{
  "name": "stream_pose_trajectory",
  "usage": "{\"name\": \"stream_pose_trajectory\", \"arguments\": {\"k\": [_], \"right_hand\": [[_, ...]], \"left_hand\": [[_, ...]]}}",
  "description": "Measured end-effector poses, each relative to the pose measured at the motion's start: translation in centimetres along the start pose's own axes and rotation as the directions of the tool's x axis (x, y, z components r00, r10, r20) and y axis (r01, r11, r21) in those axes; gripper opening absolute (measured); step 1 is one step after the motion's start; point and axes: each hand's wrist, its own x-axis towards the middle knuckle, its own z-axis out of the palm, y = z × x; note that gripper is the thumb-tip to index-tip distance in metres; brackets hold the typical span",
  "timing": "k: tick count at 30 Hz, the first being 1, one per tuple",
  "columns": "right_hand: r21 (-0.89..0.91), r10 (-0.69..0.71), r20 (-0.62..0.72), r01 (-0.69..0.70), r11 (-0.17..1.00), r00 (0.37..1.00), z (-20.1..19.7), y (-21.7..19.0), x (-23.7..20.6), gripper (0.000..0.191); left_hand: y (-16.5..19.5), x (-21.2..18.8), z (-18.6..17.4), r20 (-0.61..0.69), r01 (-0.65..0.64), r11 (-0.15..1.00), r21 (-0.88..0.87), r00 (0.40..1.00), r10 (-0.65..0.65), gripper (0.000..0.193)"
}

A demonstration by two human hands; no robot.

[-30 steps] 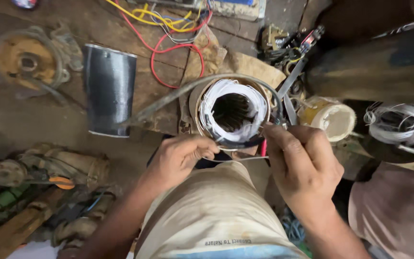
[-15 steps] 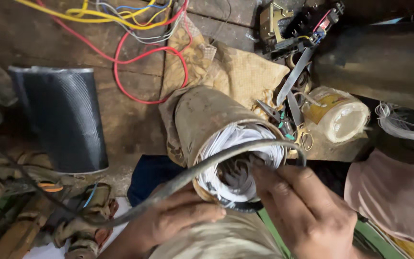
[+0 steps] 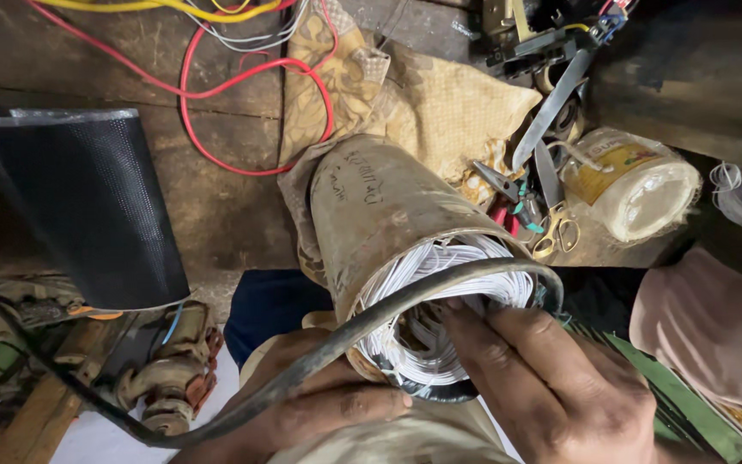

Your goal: The person winds white insulated wire around a cylindrical core by hand, repeatedly pulling the wire through the center and arranging the layers. The person uses both hands to guide and pack the wire into the coil form.

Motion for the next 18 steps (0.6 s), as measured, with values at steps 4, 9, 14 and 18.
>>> {"name": "stream_pose_trajectory", "arguments": {"k": [4, 9, 14, 18], "right_hand": [[-0.015, -0.018, 0.037, 0.018, 1.0, 0.999, -0.1, 0.1, -0.1, 0.046], [-0.013, -0.09, 0.184, 0.094, 0.996, 0.979, -0.6, 0.9, -1.0, 0.051], [-0.039, -0.101, 0.312, 0.119, 0.992, 0.945, -0.6, 1.7, -2.2, 0.059], [-0.114, -0.093, 0.334, 0.138, 0.984, 0.938, -0.7, 1.6, -2.8, 0.062]], "left_hand": [[-0.6, -0.4, 0.6, 0.004, -0.011, 0.999, 0.052, 1.0, 0.011, 0.036], [-1.0, -0.7, 0.7, -0.022, -0.045, 0.994, 0.103, 0.999, 0.048, 0.035], [-1.0, -0.9, 0.8, -0.034, -0.051, 0.988, 0.146, 0.998, 0.057, 0.034], [-1.4, -0.9, 1.2, -0.049, -0.059, 0.99, 0.125, 0.997, 0.066, 0.032]]}}
